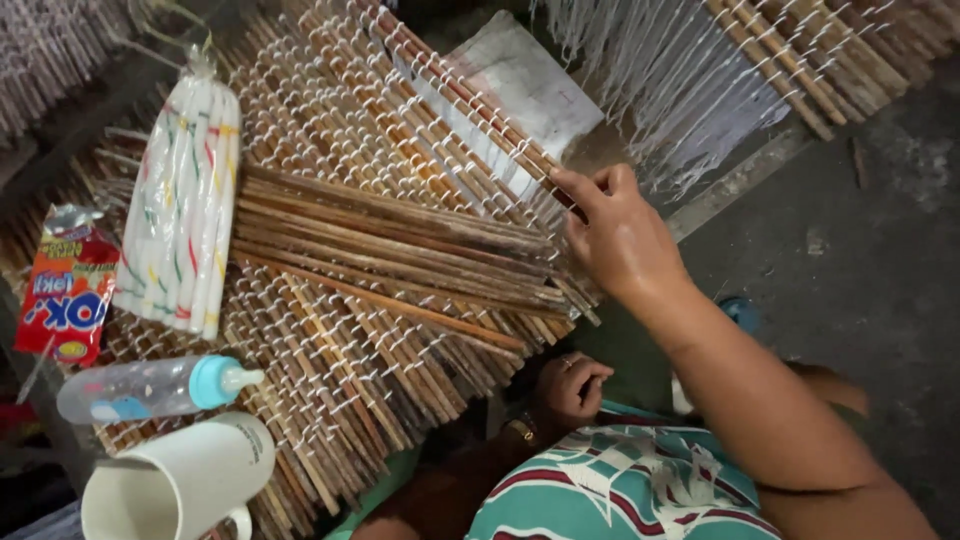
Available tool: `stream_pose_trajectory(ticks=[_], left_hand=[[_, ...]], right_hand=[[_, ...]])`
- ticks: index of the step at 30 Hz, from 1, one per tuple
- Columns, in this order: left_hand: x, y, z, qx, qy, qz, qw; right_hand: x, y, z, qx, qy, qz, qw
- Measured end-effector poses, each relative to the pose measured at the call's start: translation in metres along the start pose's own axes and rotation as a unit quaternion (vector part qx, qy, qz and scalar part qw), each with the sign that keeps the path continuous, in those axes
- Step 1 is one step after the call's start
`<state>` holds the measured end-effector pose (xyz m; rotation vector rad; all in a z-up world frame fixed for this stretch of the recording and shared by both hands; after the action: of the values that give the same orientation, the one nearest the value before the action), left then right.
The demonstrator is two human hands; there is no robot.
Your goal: Preparing and dipping candle wicks by arranging them on wooden sticks in a workshop.
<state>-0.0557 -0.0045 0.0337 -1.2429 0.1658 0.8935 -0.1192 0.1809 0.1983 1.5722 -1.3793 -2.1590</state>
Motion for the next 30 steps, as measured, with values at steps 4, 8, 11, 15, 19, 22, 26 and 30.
stream_pose_trajectory(ticks=[4, 8, 11, 15, 19, 22, 26, 30], left_hand=[[0.001, -0.002, 0.002, -0.005, 0.016, -0.028, 0.999], [-0.009, -0.009, 0.010, -0.016, 0.009, -0.034, 0.999], [-0.007, -0.006, 0.008, -0.010, 0.016, -0.029, 0.999], [-0.014, -0.010, 0.013, -0.051, 0.030, -0.034, 0.998], [-0.007, -0.001, 0.008, -0.063, 0.046, -0.038, 0.996], [-0.005, 0.002, 0.010, -0.105, 0.066, -0.039, 0.992], [-0.016, -0.007, 0.018, -0.066, 0.058, -0.035, 0.996], [-0.015, -0.003, 0.016, -0.091, 0.044, -0.029, 0.994]], right_hand=[[-0.008, -0.008, 0.004, 0.015, 0.015, 0.001, 1.000], [-0.032, -0.020, 0.011, 0.084, 0.001, 0.006, 0.996], [-0.053, -0.025, 0.018, 0.098, -0.012, 0.015, 0.995], [-0.079, -0.041, 0.024, 0.154, -0.042, 0.029, 0.987], [-0.098, -0.067, 0.035, 0.154, -0.066, 0.018, 0.986], [-0.110, -0.066, 0.041, 0.140, -0.077, 0.018, 0.987], [-0.118, -0.078, 0.044, 0.126, -0.087, -0.022, 0.988], [-0.120, -0.091, 0.045, 0.119, -0.084, -0.016, 0.989]])
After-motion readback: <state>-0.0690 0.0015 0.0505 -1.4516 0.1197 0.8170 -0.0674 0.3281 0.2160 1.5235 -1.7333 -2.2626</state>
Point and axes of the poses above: each hand's wrist, its own z-axis towards the middle knuckle, its own x-axis out of the palm, y = z × x, the point moved 8 cm from there along z, towards the middle knuckle, and after that the axes turned 14 degrees about z, right-handed, at the moved point
